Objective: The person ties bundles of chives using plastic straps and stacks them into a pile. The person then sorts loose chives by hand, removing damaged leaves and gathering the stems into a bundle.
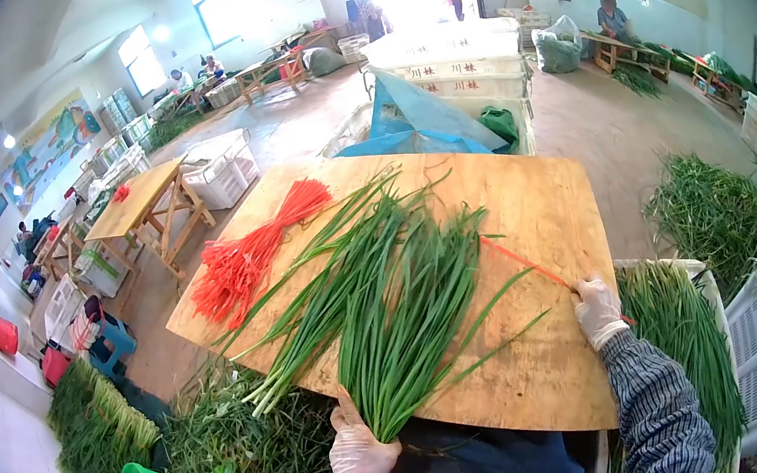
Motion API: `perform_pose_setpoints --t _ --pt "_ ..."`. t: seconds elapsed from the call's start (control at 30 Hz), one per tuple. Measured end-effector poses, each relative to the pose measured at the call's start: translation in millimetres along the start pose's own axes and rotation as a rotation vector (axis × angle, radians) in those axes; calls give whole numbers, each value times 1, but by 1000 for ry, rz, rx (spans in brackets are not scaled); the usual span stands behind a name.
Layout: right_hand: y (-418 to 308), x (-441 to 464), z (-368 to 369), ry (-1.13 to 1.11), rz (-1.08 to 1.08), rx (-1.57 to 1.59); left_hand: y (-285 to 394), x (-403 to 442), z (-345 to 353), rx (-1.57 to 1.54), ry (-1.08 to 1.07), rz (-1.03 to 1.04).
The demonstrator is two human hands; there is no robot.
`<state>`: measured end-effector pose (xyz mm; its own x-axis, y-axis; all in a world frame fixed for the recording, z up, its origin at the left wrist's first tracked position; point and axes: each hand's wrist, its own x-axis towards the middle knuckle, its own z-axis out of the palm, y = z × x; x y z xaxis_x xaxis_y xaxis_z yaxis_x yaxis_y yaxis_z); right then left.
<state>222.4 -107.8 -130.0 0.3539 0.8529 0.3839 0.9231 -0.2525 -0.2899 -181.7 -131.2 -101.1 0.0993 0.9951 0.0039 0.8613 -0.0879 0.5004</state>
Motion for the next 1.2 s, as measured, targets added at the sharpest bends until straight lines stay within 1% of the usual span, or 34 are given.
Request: perform_pose_setpoints --t 0.1,0.2,0.23,0.27,0.33,0.37,0.47,0.5,0.53,0.57,0.6,0.67,0.73,0.8,0.87,0.93,0.97,1.07,1.1,1.2 --pt "8 2 8 21 -23 -14 1 5 -5 0 -169 -111" --pt "8 4 7 32 -36 -33 -11 10 -10 -75 -154 -35" --pt "8 5 7 46 -44 -29 -35 13 5 -270 -59 73" --pt "8 5 6 59 -52 -26 -37 16 -4 -518 -80 71" --pt "10 7 5 42 -71 -36 -60 26 -9 -919 -132 167" --pt "13 7 6 36 -87 -47 -61 26 -18 -1098 -177 111" --pt "13 6 6 35 -119 -50 -58 29 -66 -1212 -448 -159" --pt "14 6 6 37 -126 -52 -60 30 -67 -1332 -467 -193" --pt "12 7 4 40 -132 -55 -63 32 -69 -1377 -509 -209" --pt "10 9 -1 -27 -111 -63 -66 33 -70 -1421 -554 -227" --pt "8 13 -4 -44 -84 -102 -68 35 -70 -1465 -599 -246" --pt "9 21 -6 -82 -28 -176 -72 38 -65 -1549 -614 -246" --pt "2 31 -4 -61 20 -122 -78 39 -54 -1660 -646 -287" --pt "-24 43 -16 -72 54 -35 -80 39 -44 -1538 -623 -292" --pt "-20 48 -4 -131 40 -69 -77 39 -42 -1543 -617 -298" --pt "-22 50 4 -173 -16 -69 -78 39 -31 -1555 -531 -196" --pt "-27 52 2 -206 18 -40 -79 39 -28 -1562 -484 -145" --pt "-23 48 4 -207 28 23 -79 42 -36 -1525 -633 -382" --pt "-11 46 9 -147 -134 -28 -78 41 -37 -1474 -619 -356" --pt "-16 41 11 -132 -98 7 -79 41 -37 -1558 -618 -325"
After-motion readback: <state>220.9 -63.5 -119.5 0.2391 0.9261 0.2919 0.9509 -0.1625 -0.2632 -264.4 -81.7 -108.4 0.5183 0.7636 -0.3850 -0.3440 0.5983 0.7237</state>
